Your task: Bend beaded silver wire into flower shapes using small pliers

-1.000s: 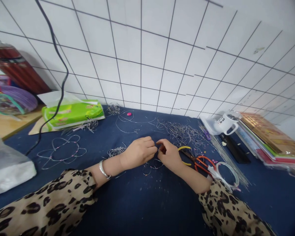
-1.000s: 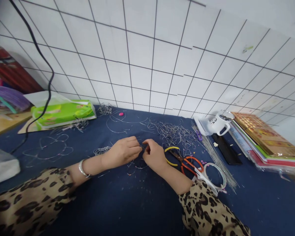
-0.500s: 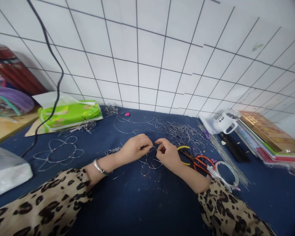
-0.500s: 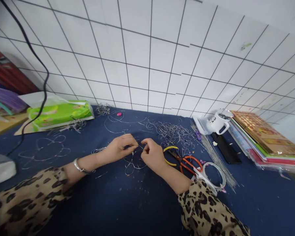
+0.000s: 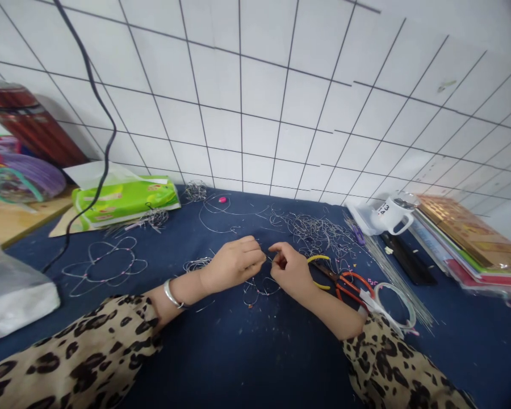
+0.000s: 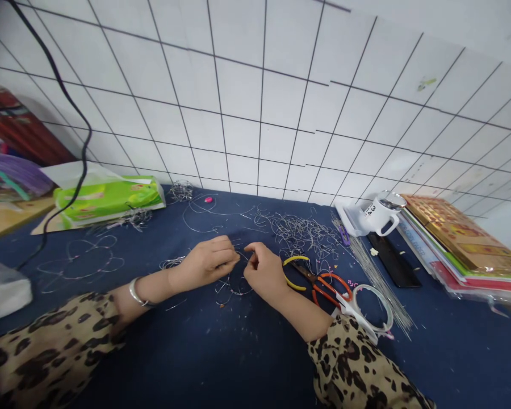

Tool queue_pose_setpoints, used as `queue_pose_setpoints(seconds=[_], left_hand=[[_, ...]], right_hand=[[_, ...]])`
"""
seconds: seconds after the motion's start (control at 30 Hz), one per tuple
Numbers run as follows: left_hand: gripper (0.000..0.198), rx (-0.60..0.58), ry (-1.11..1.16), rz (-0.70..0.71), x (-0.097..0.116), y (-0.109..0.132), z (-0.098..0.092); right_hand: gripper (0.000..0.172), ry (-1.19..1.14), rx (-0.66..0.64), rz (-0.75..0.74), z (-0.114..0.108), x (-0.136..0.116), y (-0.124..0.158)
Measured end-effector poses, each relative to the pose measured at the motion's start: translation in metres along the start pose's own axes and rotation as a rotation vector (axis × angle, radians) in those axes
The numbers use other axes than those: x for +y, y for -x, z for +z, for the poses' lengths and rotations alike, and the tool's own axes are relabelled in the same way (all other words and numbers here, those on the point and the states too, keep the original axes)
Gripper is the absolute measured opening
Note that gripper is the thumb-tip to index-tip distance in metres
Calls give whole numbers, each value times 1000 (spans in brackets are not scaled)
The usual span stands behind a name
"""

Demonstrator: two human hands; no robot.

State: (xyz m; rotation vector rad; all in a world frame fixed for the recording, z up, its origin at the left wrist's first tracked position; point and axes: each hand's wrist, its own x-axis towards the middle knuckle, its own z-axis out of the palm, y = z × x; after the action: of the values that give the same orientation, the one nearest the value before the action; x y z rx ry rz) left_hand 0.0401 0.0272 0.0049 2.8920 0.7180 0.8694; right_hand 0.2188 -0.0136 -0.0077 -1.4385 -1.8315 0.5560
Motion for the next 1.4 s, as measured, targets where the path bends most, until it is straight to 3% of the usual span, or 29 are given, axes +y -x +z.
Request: queue_pose_setpoints(seconds=[0.3, 0.63, 0.8, 0.9, 1.13, 1.3, 1.4], left_hand=[[23, -85, -70, 64, 8, -5, -2], [12, 52, 441, -305, -1, -6, 2], [12, 1, 617, -454, -4, -3, 7], [13, -4, 652, -474, -7, 0, 9], [13, 66, 684, -438, -11, 2, 8], [14, 67, 680, -442, -11, 2, 6], [14, 50, 662, -476, -12, 3, 7]], right_hand=[[35, -23, -9, 15, 0, -2, 0], [34, -29, -43, 38, 0, 1, -2], [34, -25, -73, 45, -2, 0, -2], [32, -18, -103, 48, -6, -4, -3], [19, 132, -145, 7, -41, -14, -13], [12, 454, -220, -55, -75, -12, -13], [9, 633, -329, -49, -87, -7, -4]])
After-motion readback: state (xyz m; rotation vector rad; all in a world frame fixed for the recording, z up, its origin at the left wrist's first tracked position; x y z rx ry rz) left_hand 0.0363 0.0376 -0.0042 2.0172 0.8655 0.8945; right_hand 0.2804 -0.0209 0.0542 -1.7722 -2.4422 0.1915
